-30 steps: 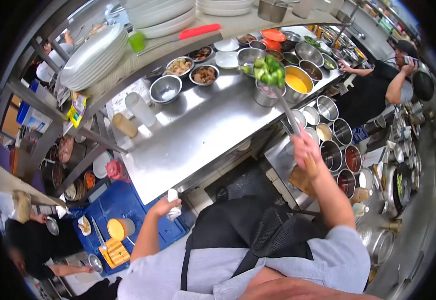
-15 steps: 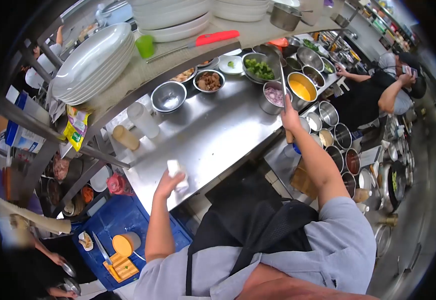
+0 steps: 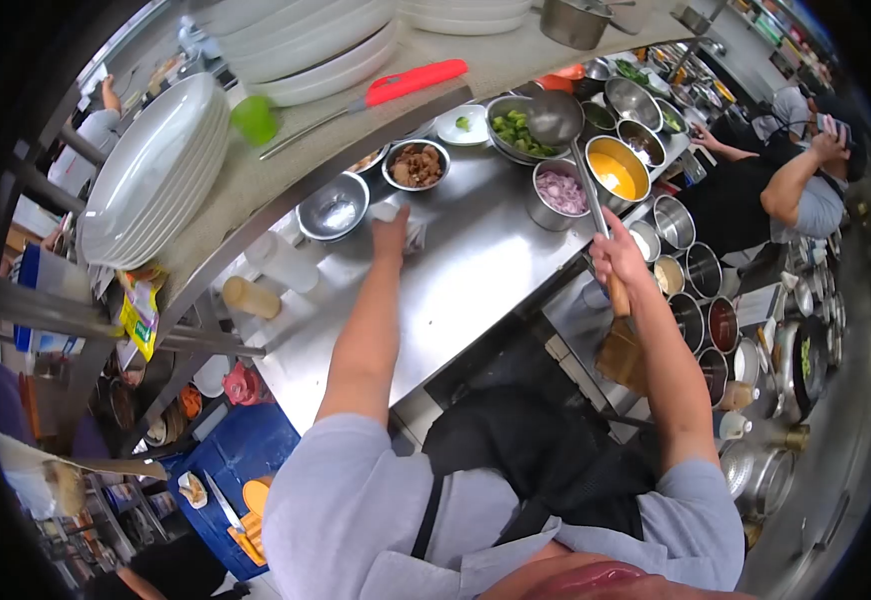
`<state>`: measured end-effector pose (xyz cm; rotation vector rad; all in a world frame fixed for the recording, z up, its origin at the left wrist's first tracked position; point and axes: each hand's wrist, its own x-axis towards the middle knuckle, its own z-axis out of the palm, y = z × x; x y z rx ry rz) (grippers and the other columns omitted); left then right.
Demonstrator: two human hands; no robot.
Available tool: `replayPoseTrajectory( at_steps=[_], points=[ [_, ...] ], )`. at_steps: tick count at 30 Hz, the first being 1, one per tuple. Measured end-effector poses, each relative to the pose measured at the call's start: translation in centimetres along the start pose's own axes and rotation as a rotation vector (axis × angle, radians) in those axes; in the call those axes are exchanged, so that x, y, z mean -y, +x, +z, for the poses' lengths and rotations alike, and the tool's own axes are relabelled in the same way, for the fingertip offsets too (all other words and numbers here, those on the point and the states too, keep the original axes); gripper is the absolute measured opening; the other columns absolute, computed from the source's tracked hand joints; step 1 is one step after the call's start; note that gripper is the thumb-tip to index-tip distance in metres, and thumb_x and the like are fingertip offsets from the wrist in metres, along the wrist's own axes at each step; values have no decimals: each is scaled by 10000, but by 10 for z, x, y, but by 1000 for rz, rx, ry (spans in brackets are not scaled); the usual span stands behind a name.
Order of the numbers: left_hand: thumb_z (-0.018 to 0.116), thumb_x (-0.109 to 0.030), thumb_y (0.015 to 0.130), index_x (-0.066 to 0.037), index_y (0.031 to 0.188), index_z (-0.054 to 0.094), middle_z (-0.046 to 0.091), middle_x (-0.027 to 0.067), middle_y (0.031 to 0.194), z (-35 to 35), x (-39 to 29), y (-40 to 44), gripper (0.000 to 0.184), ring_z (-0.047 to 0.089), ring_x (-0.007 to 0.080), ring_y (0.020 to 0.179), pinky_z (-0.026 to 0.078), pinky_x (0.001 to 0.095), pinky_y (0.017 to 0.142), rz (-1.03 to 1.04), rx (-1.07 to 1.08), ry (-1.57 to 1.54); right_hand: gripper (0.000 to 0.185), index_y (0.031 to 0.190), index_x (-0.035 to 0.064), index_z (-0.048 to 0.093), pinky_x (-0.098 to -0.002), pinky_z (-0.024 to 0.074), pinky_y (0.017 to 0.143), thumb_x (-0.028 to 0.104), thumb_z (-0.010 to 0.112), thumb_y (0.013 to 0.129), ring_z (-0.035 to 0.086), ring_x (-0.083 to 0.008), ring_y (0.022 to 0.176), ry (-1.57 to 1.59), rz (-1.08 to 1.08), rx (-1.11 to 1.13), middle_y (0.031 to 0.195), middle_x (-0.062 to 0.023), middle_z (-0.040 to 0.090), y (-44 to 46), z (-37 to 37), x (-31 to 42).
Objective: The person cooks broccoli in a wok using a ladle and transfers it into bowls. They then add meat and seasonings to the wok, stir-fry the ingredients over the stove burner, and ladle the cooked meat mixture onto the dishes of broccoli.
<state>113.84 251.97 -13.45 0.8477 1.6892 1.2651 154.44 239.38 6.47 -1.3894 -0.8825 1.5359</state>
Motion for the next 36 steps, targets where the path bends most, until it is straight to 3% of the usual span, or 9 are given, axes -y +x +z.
replayPoseTrajectory(
  at_steps=[7, 10, 12, 20, 22, 25, 30, 34, 36],
  points=[
    [646, -388, 869, -8, 1318, 494, 536, 255, 1308, 63, -10, 66, 609, 554, 365, 1182, 439, 416, 998, -71, -235, -4, 694, 1551, 202, 165, -196, 275, 309, 122, 524, 964, 328, -55, 368, 273, -148, -105, 645, 7, 367, -214, -90, -12],
    [598, -332, 902, -43, 1277, 556, 560, 239, 1278, 64, -10, 79, 475, 590, 355, 1132, 463, 425, 971, -7, -262, -34, 725, 1557, 178, 126, -193, 270, 292, 99, 526, 957, 323, -40, 362, 283, -277, -444, 644, 12, 383, -328, -121, -30],
    [589, -284, 912, -53, 1222, 599, 607, 195, 1240, 40, 38, 134, 386, 608, 338, 1107, 471, 430, 947, 283, -147, 418, 729, 1556, 153, 120, -184, 274, 290, 105, 534, 958, 316, -30, 368, 257, -360, -706, 646, 22, 394, -393, -150, -56],
    [721, -220, 802, 15, 1105, 650, 681, 120, 1072, 2, -6, -9, 390, 650, 232, 913, 556, 390, 831, -86, 44, 257, 633, 1528, 210, 230, -224, 329, 398, 125, 536, 980, 366, -53, 459, 409, -417, -1531, 686, 31, 418, -625, -199, -161],
    [679, -146, 773, 110, 1021, 659, 682, 185, 993, 45, -31, -105, 357, 658, 270, 838, 564, 389, 763, 333, 168, 224, 703, 1545, 188, 144, -260, 381, 444, 119, 548, 974, 395, -69, 490, 509, -517, -1689, 695, 7, 438, -661, -184, -177],
    [656, -96, 792, 75, 1191, 566, 647, 139, 1082, 113, -57, -216, 443, 636, 228, 824, 527, 372, 563, 150, 492, 295, 747, 1550, 161, 92, -270, 403, 463, 102, 548, 961, 419, -81, 507, 506, -448, -2011, 725, -13, 466, -710, -188, -214],
    [647, -21, 810, 71, 1256, 544, 619, 131, 1200, 276, -65, -437, 467, 605, 230, 1031, 477, 374, 890, 141, 1170, 149, 734, 1547, 147, 100, -273, 411, 455, 87, 535, 959, 433, -95, 511, 626, -386, -2203, 729, -21, 474, -764, -184, -289],
    [657, -48, 820, 35, 1224, 552, 639, 103, 1110, 381, -57, -605, 427, 614, 204, 953, 479, 344, 856, 142, 1468, 243, 708, 1543, 162, 135, -281, 408, 415, 67, 523, 958, 445, -104, 492, 584, -47, -2288, 714, -29, 485, -760, -147, -367],
    [660, -48, 814, 37, 1212, 556, 645, 96, 1072, 415, -59, -690, 420, 622, 196, 931, 495, 335, 811, 110, 1586, 320, 722, 1545, 143, 166, -329, 503, 514, 23, 527, 931, 590, -188, 596, 448, 379, -2335, 1118, -154, 624, -729, -125, -394]
  ],
)
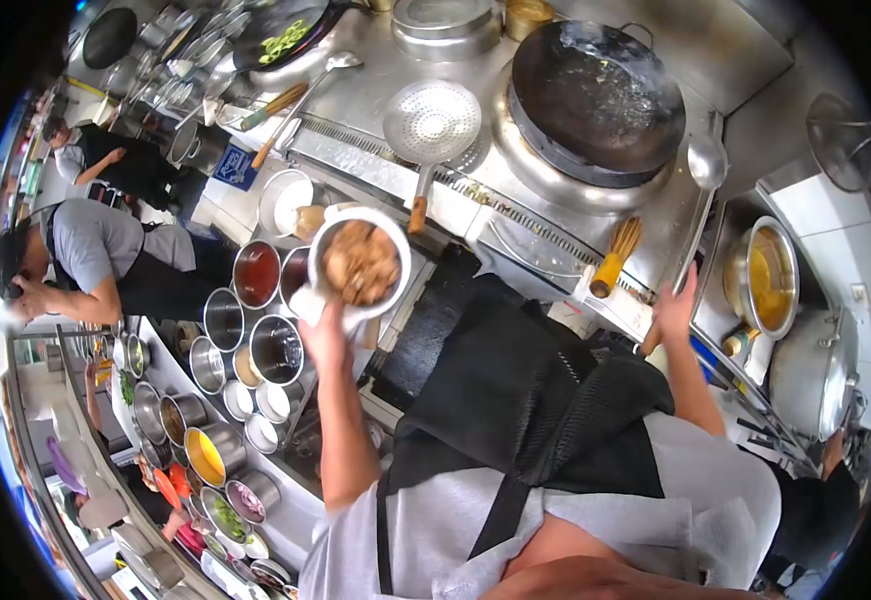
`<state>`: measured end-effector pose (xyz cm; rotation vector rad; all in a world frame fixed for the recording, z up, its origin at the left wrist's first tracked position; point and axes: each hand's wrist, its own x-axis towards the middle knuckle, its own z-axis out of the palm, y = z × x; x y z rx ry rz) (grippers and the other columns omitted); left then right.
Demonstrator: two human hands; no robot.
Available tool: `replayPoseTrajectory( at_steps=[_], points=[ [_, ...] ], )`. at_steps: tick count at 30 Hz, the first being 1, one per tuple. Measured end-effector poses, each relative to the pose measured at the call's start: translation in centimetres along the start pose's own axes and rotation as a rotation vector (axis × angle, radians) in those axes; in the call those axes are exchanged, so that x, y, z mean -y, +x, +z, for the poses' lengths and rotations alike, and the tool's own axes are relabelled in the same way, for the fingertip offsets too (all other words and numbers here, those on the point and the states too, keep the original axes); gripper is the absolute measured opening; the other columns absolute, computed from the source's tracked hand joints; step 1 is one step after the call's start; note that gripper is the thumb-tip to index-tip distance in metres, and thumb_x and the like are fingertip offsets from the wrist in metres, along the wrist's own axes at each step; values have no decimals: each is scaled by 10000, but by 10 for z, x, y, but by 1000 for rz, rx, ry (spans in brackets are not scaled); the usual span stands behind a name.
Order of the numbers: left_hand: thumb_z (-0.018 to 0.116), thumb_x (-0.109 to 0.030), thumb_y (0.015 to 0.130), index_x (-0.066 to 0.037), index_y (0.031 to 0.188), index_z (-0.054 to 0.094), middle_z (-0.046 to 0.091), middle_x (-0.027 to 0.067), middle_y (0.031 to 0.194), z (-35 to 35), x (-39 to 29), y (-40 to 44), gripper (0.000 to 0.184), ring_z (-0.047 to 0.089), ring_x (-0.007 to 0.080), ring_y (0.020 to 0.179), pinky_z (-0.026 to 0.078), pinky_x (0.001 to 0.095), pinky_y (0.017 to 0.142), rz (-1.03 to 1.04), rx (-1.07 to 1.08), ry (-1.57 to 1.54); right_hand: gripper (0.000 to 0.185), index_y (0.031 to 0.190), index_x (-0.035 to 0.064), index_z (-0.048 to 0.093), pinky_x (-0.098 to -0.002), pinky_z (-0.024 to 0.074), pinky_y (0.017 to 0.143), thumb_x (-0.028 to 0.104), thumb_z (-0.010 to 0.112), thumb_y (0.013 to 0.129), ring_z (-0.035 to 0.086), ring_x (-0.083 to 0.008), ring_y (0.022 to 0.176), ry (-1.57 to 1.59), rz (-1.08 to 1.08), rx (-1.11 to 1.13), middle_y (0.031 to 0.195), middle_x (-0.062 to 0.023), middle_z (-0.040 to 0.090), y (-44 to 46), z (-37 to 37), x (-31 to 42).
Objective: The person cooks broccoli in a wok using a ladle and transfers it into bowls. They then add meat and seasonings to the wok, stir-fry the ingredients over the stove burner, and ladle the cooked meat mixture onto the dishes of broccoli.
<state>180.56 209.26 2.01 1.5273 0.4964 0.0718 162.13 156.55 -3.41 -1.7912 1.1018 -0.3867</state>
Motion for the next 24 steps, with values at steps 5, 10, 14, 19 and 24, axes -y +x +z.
replayPoseTrajectory(
  at_steps=[5, 10, 14, 19, 24],
  points=[
    [640, -17, 818, 22, 1052, 579, 632, 65, 907, 150, -39, 41, 245, 608, 155, 765, 490, 292, 669, 121, 332, 27, 770, 1553, 289, 102, -516, 490, 761, 114, 520, 931, 666, -452, 848, -520, -21, -108, 1009, -288, 672, -46, 36, -108],
    [615, -17, 825, 22, 1036, 580, 635, 66, 920, 220, -57, 50, 217, 608, 158, 774, 491, 297, 673, 98, 581, -5, 955, 1530, 65, -87, -541, 500, 828, 124, 596, 864, 629, -474, 946, -799, 79, 257, 1053, -345, 619, -57, 38, -144],
    [602, -6, 812, 36, 1081, 578, 636, 70, 947, 242, -59, 62, 273, 604, 154, 809, 496, 310, 721, 87, 748, -24, 347, 1125, 39, 622, -505, 503, 859, 262, 630, 858, 617, -400, 1019, -816, -175, 156, 1107, -245, 617, -12, 33, -40],
    [645, -52, 769, 35, 1079, 566, 648, 95, 940, 262, -49, 74, 332, 615, 181, 870, 493, 327, 775, 118, 840, 144, 160, 1006, 34, 650, -370, 510, 689, 93, 657, 857, 639, -285, 792, -399, -848, 124, 914, -122, 623, -25, 96, 237],
    [666, -95, 747, 35, 1093, 568, 669, 143, 981, 277, -41, 76, 381, 639, 220, 906, 495, 346, 823, 206, 870, 213, 246, 979, 80, 632, -407, 521, 737, 216, 723, 796, 626, -282, 915, -783, -1001, 276, 933, -80, 585, -22, 179, 268]
  ],
)
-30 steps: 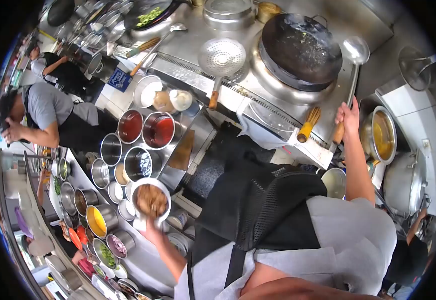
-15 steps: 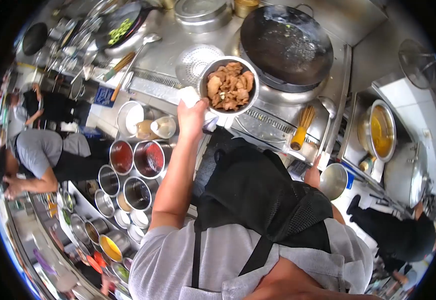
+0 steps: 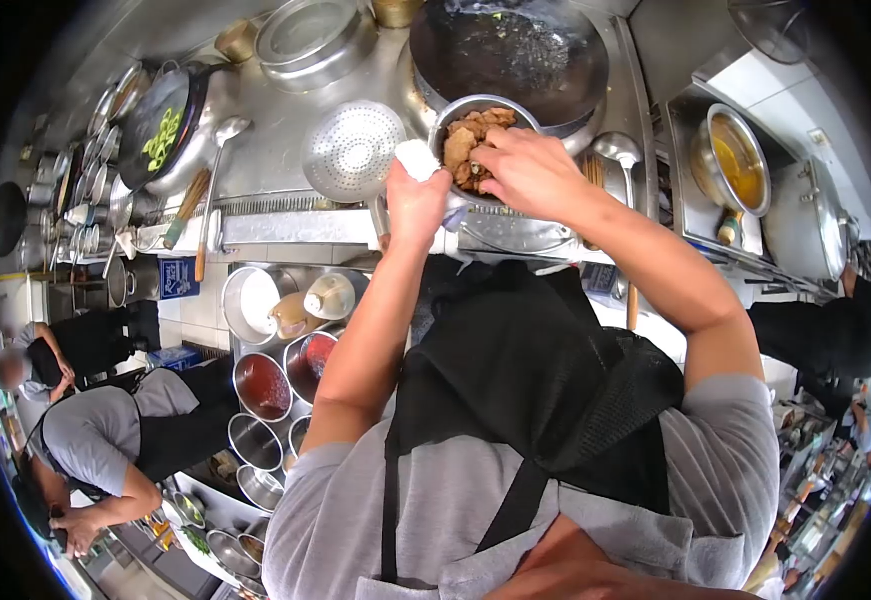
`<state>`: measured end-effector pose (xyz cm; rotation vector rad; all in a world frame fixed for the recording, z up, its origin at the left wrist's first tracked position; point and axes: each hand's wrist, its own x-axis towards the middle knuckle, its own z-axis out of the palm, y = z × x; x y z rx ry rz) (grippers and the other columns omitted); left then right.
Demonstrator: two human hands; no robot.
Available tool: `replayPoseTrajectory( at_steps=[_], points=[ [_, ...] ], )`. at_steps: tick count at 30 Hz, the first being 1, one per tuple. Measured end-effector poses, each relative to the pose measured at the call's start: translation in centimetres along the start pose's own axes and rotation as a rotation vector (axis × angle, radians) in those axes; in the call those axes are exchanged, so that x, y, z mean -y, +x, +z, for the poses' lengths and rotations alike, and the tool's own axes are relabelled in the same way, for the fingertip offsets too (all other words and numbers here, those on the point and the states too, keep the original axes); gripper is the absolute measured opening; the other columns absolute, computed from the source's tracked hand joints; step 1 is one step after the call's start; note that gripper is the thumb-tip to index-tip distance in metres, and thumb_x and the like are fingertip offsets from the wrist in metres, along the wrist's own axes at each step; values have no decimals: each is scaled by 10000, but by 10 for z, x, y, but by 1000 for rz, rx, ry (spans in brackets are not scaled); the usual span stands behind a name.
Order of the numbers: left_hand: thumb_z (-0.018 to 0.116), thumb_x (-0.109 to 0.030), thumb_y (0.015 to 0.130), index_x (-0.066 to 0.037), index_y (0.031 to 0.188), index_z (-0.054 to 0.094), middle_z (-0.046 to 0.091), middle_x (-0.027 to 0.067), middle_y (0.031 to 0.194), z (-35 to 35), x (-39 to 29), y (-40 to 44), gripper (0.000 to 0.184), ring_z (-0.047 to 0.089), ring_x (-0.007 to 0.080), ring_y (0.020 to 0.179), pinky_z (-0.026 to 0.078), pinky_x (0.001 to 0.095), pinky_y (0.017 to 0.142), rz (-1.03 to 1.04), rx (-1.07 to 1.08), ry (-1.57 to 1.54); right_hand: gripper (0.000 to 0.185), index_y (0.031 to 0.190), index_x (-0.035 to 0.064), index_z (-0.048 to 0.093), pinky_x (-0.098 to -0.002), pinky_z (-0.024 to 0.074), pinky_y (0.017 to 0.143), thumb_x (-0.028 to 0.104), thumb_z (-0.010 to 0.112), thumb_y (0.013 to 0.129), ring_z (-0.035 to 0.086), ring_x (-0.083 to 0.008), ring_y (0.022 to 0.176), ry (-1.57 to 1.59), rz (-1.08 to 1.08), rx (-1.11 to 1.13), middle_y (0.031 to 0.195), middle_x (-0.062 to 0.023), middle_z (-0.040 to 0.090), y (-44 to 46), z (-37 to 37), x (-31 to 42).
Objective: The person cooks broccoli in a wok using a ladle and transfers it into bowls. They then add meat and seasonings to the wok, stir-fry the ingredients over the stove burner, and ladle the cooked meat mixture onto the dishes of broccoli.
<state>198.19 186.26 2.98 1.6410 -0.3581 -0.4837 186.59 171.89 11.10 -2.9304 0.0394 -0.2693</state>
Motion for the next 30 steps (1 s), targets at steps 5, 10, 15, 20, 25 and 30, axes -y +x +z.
replayPoseTrajectory(
  at_steps=[5, 10, 15, 20, 25, 30],
  points=[
    [677, -121, 729, 29, 1107, 567, 677, 190, 1008, 6, -1, 3, 421, 659, 294, 948, 496, 385, 861, -4, -34, 66, 266, 954, 69, 626, -425, 514, 731, 200, 750, 758, 630, -284, 897, -30, 52, -17, 908, -85, 578, 7, 15, -3],
    [687, -139, 722, 28, 1118, 560, 674, 212, 1023, 26, 0, 10, 448, 655, 341, 990, 490, 410, 883, 55, -56, 141, 253, 929, 58, 634, -429, 512, 745, 190, 752, 747, 632, -289, 901, -65, 98, -19, 911, -93, 583, 4, 18, -17],
    [687, -144, 721, 33, 1111, 555, 670, 229, 1028, 46, -6, 10, 448, 650, 360, 998, 483, 412, 898, 99, -64, 129, 255, 920, 43, 639, -433, 513, 757, 181, 754, 740, 631, -298, 922, -32, 143, -66, 924, -106, 589, -6, 10, -28],
    [684, -141, 721, 37, 1116, 556, 670, 239, 1026, 64, 2, 14, 452, 645, 376, 1003, 484, 421, 896, 142, -75, 196, 226, 902, 38, 653, -438, 515, 785, 167, 739, 738, 621, -304, 966, -18, 201, -84, 947, -113, 594, -15, 18, -41],
    [640, -30, 725, 52, 1091, 558, 651, 133, 972, 74, -13, 4, 384, 622, 212, 876, 497, 339, 805, 117, -85, 172, 132, 855, 40, 669, -440, 535, 756, 119, 593, 782, 654, -323, 909, 0, 145, -129, 965, -150, 645, -23, 27, -50],
    [644, -31, 728, 49, 1085, 558, 648, 133, 966, 77, -14, 4, 376, 619, 209, 873, 498, 339, 797, 130, -79, 147, 145, 845, 35, 675, -437, 539, 755, 108, 564, 787, 677, -330, 865, -25, 133, -131, 950, -160, 665, -21, 31, -55]
  ],
)
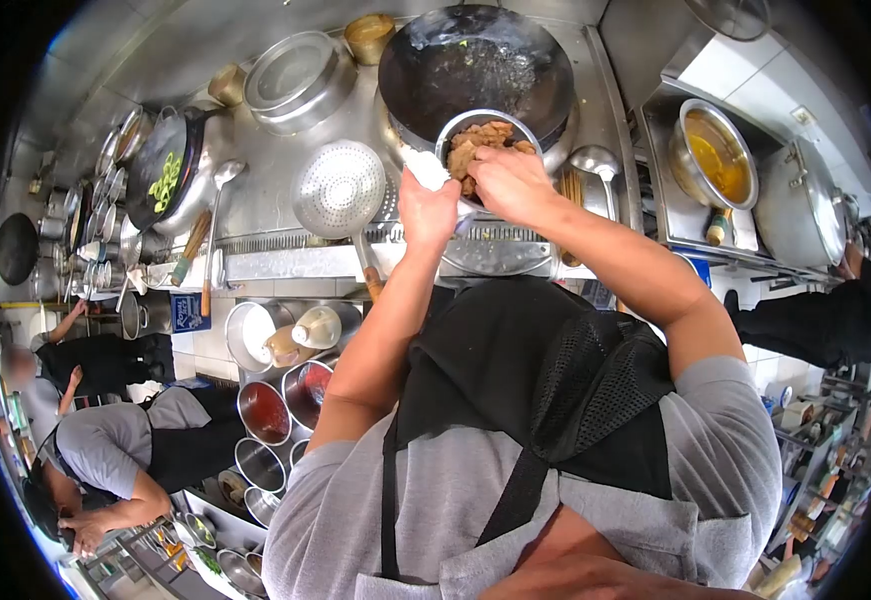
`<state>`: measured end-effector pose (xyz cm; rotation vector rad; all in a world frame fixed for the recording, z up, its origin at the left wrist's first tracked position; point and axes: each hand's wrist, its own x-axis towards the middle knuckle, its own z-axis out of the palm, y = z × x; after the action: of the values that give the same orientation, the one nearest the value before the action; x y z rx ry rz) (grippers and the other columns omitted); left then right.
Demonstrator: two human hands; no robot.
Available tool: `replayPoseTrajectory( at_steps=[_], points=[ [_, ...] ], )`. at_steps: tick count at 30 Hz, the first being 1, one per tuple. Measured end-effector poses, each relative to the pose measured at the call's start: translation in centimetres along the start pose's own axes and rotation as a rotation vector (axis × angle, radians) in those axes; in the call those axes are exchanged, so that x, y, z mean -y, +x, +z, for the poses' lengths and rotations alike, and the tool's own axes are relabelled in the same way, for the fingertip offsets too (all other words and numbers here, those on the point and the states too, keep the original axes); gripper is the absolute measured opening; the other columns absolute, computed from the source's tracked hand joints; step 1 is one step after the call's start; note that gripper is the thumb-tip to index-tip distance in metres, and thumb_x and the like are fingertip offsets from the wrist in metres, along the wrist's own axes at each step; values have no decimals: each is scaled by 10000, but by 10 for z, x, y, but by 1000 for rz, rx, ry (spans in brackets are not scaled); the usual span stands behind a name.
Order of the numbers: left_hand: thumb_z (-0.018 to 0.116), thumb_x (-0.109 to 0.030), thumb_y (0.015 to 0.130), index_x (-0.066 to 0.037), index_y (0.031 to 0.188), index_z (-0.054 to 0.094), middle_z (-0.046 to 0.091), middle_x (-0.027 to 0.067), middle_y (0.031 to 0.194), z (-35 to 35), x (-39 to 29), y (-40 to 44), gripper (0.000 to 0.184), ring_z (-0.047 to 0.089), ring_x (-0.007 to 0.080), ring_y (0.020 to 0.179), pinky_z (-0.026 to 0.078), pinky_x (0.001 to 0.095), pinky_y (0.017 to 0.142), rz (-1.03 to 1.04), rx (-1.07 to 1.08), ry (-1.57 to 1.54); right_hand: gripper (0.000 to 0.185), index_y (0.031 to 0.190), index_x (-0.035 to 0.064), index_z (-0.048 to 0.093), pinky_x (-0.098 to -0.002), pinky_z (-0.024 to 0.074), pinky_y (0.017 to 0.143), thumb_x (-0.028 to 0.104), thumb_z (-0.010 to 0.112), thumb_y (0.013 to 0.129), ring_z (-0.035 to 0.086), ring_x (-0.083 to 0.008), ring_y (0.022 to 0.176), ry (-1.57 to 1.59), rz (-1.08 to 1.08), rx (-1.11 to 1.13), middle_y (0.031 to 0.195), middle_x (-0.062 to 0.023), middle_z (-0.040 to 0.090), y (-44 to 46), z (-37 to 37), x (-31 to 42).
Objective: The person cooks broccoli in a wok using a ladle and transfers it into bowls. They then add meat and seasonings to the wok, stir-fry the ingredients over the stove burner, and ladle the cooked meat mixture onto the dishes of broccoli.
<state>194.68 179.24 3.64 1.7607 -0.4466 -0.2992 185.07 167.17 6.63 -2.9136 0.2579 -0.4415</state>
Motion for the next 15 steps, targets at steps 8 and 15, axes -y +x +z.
replayPoseTrajectory(
  at_steps=[8, 15],
  points=[
    [635, -20, 741, 41, 1077, 559, 643, 107, 939, 5, 15, 7, 350, 615, 199, 841, 498, 330, 768, -19, 11, 33, 131, 831, 34, 666, -416, 559, 658, 106, 562, 794, 686, -325, 803, -97, -29, 80, 895, -150, 665, 5, -16, -9],
    [673, -88, 732, 33, 1103, 567, 669, 181, 969, -29, 28, 19, 404, 648, 284, 890, 501, 379, 812, -74, -14, -55, 96, 903, 71, 674, -373, 535, 649, 64, 660, 808, 655, -265, 714, 314, 89, -569, 829, -77, 638, -15, -122, -30]
  ],
)
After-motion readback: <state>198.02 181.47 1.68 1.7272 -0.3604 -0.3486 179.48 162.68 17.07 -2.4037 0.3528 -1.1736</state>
